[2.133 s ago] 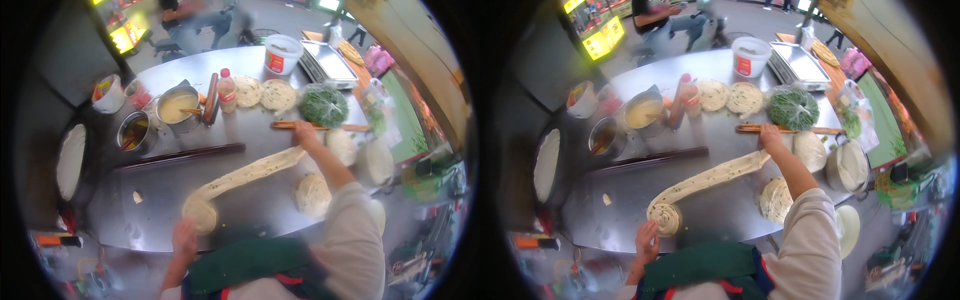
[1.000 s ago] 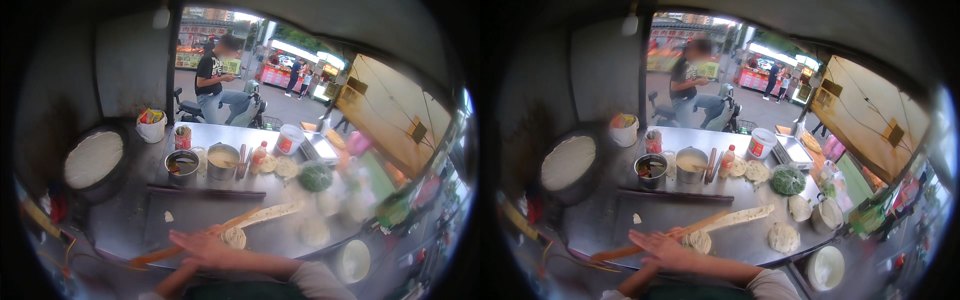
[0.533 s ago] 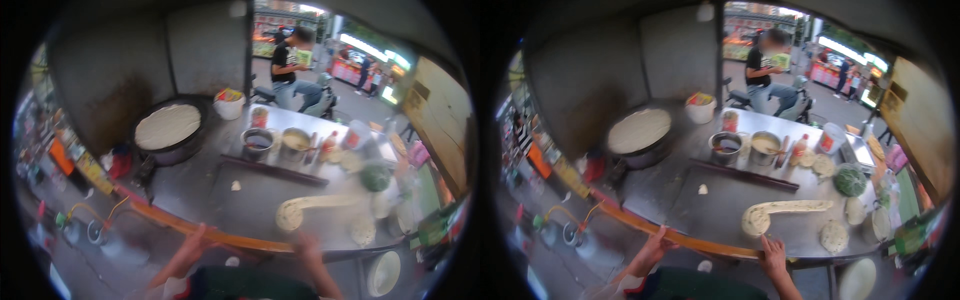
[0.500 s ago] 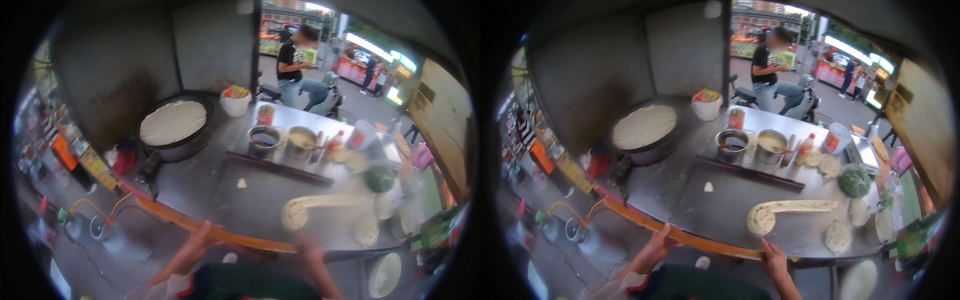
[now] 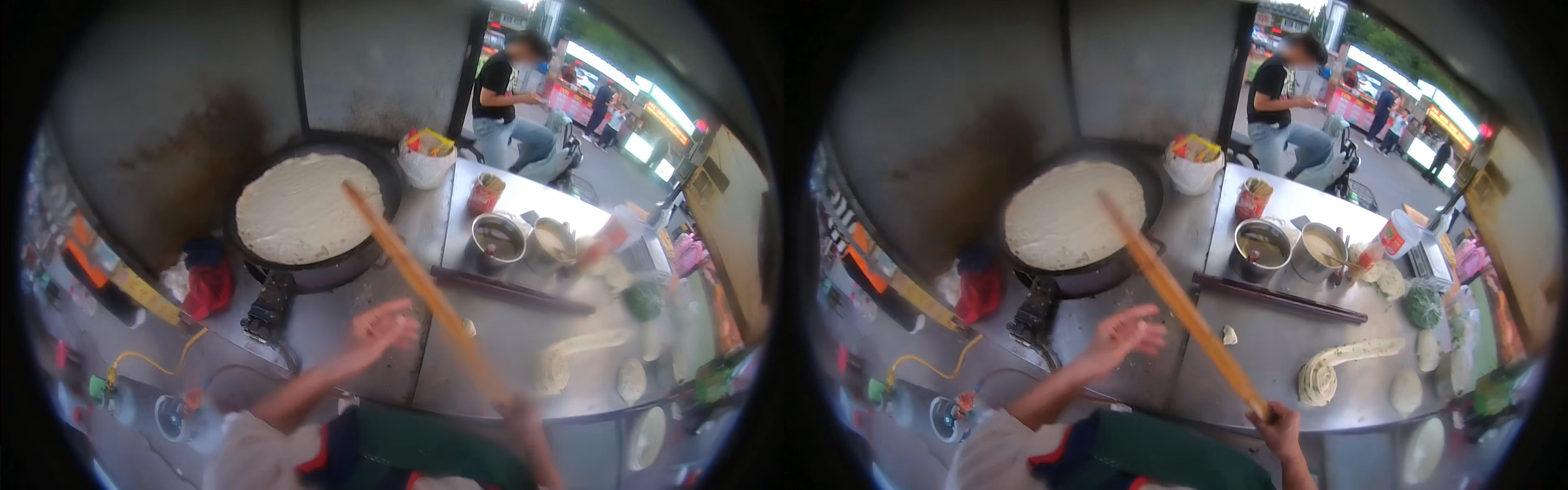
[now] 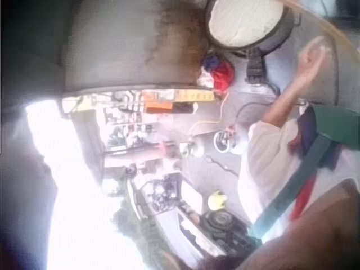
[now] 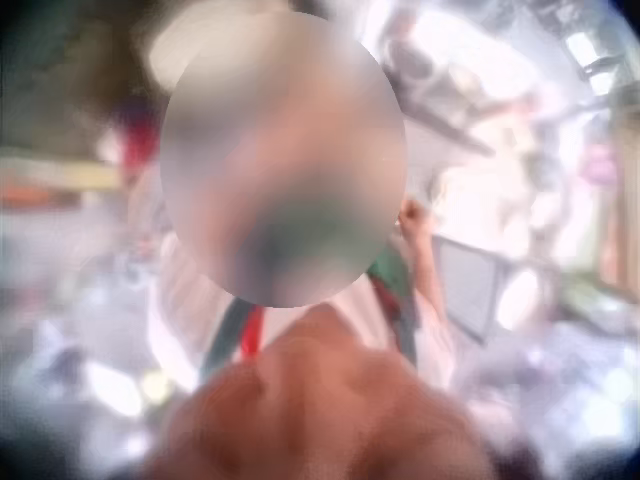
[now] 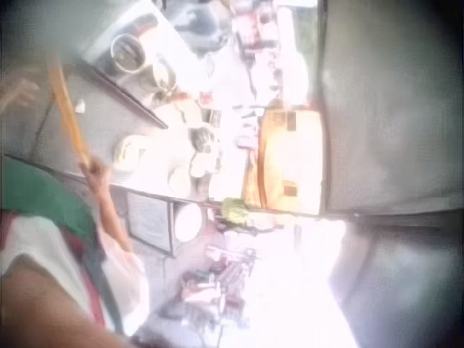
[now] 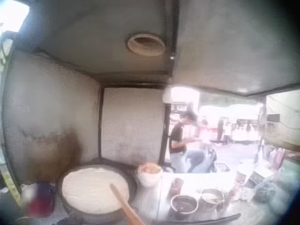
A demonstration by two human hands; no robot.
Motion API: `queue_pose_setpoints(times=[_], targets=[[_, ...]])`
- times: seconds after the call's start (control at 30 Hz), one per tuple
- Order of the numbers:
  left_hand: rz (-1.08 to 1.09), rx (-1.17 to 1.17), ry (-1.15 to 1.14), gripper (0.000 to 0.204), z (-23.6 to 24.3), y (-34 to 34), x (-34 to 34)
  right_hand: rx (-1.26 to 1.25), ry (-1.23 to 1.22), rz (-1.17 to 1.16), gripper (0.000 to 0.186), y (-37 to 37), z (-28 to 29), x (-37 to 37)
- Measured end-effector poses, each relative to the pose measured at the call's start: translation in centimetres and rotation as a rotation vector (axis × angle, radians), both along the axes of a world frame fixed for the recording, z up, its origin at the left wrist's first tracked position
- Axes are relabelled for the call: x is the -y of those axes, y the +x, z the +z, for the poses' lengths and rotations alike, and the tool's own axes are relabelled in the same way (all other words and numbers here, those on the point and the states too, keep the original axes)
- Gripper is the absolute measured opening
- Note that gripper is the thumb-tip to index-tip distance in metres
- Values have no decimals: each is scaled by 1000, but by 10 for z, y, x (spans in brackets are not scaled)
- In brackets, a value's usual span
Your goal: The person rolls out dough with a long rolling pin, transfers it to a large round griddle, and cooks it while flipping and brushing with oil. The person also stretches and folds a separate piece of dough on the prep table.
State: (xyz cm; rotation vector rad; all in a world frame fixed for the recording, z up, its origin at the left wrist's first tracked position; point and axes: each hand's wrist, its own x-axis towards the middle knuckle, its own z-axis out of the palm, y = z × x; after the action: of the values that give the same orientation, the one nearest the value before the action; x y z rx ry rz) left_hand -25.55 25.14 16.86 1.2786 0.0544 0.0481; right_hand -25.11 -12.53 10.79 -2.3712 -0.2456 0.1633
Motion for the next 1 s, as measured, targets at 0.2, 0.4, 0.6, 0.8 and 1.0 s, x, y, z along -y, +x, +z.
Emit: queue_pose_setpoints(times=[0.2, 0.4, 0.6, 0.8, 1.0], targets=[[456, 108, 613, 37, -33, 82, -214, 212, 77, -103, 35, 78, 90, -45], [374, -281, 1648, 77, -93, 164, -360, 541, -248, 83, 37, 144, 196, -98], [217, -337, 1710, 81, -105, 214, -393, 622, -575, 126, 38, 179, 259, -130], [93, -192, 1737, 74, -86, 210, -399, 709, -846, 222, 35, 174, 314, -168], [58, -230, 1812, 69, -96, 214, -432, 439, -779, 233, 44, 137, 384, -192]])
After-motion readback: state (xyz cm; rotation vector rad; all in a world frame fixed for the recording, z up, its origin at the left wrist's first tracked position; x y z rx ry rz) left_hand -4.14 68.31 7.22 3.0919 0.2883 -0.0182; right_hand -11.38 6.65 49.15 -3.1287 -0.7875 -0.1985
